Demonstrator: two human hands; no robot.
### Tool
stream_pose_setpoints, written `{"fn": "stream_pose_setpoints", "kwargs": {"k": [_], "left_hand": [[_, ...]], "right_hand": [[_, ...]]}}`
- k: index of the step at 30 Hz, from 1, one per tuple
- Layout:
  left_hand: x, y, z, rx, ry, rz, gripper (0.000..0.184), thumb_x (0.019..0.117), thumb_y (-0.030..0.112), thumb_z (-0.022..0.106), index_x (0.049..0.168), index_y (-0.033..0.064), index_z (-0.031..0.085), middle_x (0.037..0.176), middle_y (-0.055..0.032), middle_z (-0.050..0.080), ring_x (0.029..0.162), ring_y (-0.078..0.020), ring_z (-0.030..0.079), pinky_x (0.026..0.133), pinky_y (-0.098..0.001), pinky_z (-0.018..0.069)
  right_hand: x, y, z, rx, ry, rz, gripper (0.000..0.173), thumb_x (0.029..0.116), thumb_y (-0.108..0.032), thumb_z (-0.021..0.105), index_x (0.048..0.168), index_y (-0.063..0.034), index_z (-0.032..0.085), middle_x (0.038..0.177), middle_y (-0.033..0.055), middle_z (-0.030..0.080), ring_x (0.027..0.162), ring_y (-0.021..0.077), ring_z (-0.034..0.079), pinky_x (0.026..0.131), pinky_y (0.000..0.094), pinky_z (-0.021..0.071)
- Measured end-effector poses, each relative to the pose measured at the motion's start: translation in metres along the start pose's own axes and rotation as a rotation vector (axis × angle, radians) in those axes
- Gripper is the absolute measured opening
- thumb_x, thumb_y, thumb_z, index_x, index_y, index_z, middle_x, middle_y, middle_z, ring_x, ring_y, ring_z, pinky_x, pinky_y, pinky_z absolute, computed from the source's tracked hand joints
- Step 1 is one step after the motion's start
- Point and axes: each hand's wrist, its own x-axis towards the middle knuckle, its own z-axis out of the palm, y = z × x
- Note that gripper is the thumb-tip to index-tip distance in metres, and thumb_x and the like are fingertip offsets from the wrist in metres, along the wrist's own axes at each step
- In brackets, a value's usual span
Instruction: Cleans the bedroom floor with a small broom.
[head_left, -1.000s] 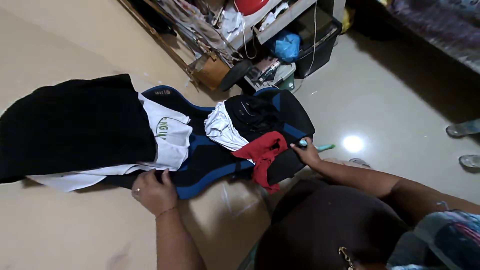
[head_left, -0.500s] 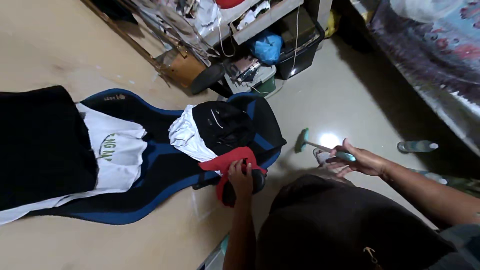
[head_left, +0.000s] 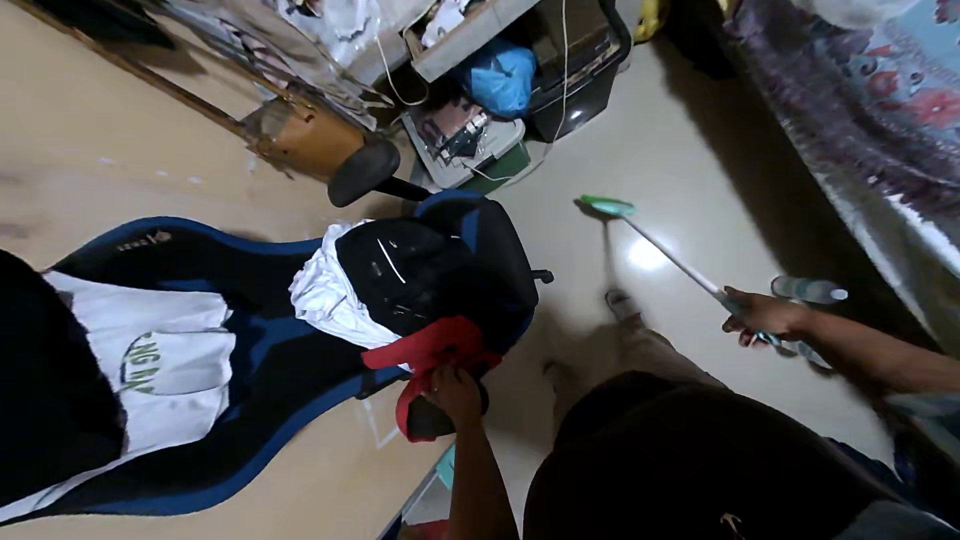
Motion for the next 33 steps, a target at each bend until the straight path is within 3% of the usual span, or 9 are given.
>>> {"fn": "stream_pose_setpoints", "kwargs": {"k": [2,6,10,13,17,25,27,30,33], "left_hand": [[0.003,0.005,0.002,0.051,-0.008,-0.032,0.034,0.103,0.012,0.049,0.13,0.0056,0.069,0.143,-0.0212,0.059,0.141,-0.0416,0.046,0.12,-0.069,0.0148],[0.007,0.005,0.004,0.086,-0.023,-0.056,0.032,0.1032,0.013,0.051,0.127,0.0051,0.07,0.141,-0.0229,0.059,0.139,-0.0432,0.047,0.12,-0.0697,0.0135],[0.009,0.002,0.005,0.112,-0.012,-0.06,0.032,0.1027,0.01,0.05,0.126,0.0059,0.071,0.138,-0.023,0.061,0.135,-0.0458,0.05,0.119,-0.0709,0.0154],[0.01,-0.011,0.01,0.112,0.014,-0.031,0.032,0.1013,0.007,0.049,0.122,0.0023,0.073,0.133,-0.025,0.064,0.132,-0.0471,0.052,0.119,-0.0701,0.0156],[0.011,-0.026,0.018,0.11,0.1,-0.004,0.032,0.0989,0.004,0.047,0.114,-0.0012,0.074,0.123,-0.0258,0.068,0.125,-0.0482,0.057,0.118,-0.07,0.0181],[0.01,-0.034,0.018,0.128,0.092,-0.019,0.029,0.0986,0.005,0.051,0.113,-0.0003,0.075,0.123,-0.0233,0.069,0.126,-0.0446,0.058,0.12,-0.0673,0.0172],[0.009,-0.035,0.015,0.144,0.057,-0.032,0.029,0.0994,0.006,0.05,0.114,0.0005,0.075,0.124,-0.022,0.069,0.128,-0.0436,0.057,0.121,-0.0667,0.0159],[0.008,-0.029,0.011,0.144,0.012,-0.035,0.028,0.1005,0.006,0.051,0.116,0.0014,0.074,0.128,-0.0229,0.067,0.131,-0.0456,0.053,0.12,-0.0686,0.0139],[0.009,-0.03,0.014,0.144,0.04,-0.007,0.027,0.1001,0.007,0.052,0.115,0.003,0.075,0.124,-0.023,0.069,0.128,-0.0463,0.056,0.119,-0.0706,0.0155]], "right_hand": [[0.019,-0.013,-0.008,-0.078,0.132,-0.001,0.057,0.1049,-0.01,0.058,0.156,-0.0086,0.032,0.097,0.0155,0.056,0.061,0.0171,0.051,0.056,0.0333,0.0472],[0.055,-0.054,-0.006,-0.153,0.236,-0.08,0.04,0.111,-0.028,0.047,0.145,-0.0067,0.048,0.094,0.0186,0.058,0.066,0.0258,0.055,0.062,0.0437,0.0499],[0.105,-0.125,0.009,-0.253,0.227,-0.164,0.041,0.1135,-0.024,0.036,0.148,-0.0038,0.046,0.111,0.029,0.061,0.084,0.0388,0.063,0.077,0.0545,0.0519],[0.157,-0.182,0.039,-0.345,0.174,-0.192,0.043,0.1103,-0.018,0.042,0.148,0.0009,0.042,0.12,0.0319,0.061,0.096,0.043,0.065,0.084,0.0578,0.0525],[0.182,-0.237,0.085,-0.717,0.155,-0.131,0.063,0.1018,-0.014,0.052,0.159,-0.0005,0.027,0.138,0.03,0.058,0.128,0.0444,0.059,0.102,0.0612,0.0481],[0.128,-0.131,0.066,-0.964,0.105,-0.075,0.074,0.1008,-0.013,0.055,0.164,-0.0061,0.016,0.131,0.0316,0.061,0.12,0.0491,0.062,0.093,0.0638,0.0518],[0.099,-0.098,0.051,-0.99,0.073,-0.049,0.065,0.1022,-0.013,0.051,0.161,-0.0044,0.024,0.128,0.0312,0.062,0.119,0.0488,0.063,0.092,0.064,0.052],[0.06,-0.063,0.004,-0.831,0.046,-0.07,0.042,0.1047,-0.017,0.053,0.144,-0.0015,0.053,0.127,0.0311,0.064,0.118,0.0489,0.062,0.097,0.0655,0.0484],[0.009,-0.059,-0.06,-0.478,0.123,-0.039,0.048,0.1073,-0.024,0.057,0.153,-0.0112,0.049,0.116,0.027,0.066,0.089,0.0381,0.065,0.081,0.0557,0.0529]]}}
